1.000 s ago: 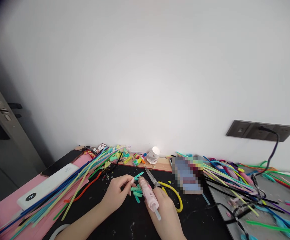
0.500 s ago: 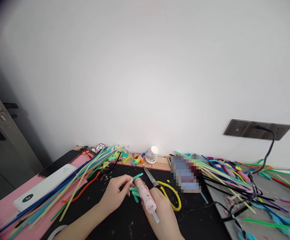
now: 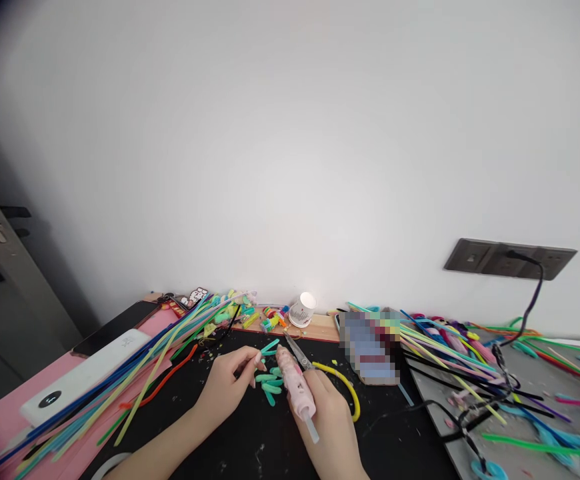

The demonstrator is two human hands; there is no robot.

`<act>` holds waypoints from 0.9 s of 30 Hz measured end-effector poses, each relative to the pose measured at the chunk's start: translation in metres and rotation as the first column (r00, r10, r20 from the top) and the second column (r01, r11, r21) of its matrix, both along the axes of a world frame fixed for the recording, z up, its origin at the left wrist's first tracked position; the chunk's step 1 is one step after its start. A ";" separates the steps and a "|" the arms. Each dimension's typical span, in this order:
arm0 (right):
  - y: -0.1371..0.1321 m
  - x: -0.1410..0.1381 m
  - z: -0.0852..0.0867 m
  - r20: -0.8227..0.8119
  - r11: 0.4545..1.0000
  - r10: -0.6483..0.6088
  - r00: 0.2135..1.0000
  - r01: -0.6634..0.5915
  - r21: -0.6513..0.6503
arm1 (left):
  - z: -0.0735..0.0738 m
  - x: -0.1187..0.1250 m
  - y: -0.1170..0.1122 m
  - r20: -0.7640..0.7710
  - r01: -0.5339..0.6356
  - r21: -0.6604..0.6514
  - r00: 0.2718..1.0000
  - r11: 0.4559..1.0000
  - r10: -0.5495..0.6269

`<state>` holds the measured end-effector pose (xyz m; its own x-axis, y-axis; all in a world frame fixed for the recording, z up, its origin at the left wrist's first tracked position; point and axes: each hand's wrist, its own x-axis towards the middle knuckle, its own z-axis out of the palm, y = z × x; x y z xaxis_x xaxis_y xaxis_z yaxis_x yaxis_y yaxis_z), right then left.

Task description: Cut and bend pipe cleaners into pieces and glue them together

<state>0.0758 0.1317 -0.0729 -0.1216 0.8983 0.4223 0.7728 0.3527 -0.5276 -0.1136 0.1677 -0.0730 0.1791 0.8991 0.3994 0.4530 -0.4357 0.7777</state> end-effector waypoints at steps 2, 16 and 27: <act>0.000 0.003 0.004 0.055 0.999 -0.047 0.997 0.047 -0.004 | -0.001 -0.001 0.001 0.017 -0.031 -0.005 0.999 1.000 0.031; 0.017 0.019 -0.004 0.278 0.938 -0.183 0.943 0.252 -0.239 | -0.004 -0.003 0.005 0.046 -0.061 -0.023 0.997 0.998 0.062; 0.024 0.053 0.006 -0.628 0.878 -0.474 0.617 0.386 -0.284 | -0.001 -0.003 0.004 0.028 -0.057 -0.011 0.998 0.998 0.058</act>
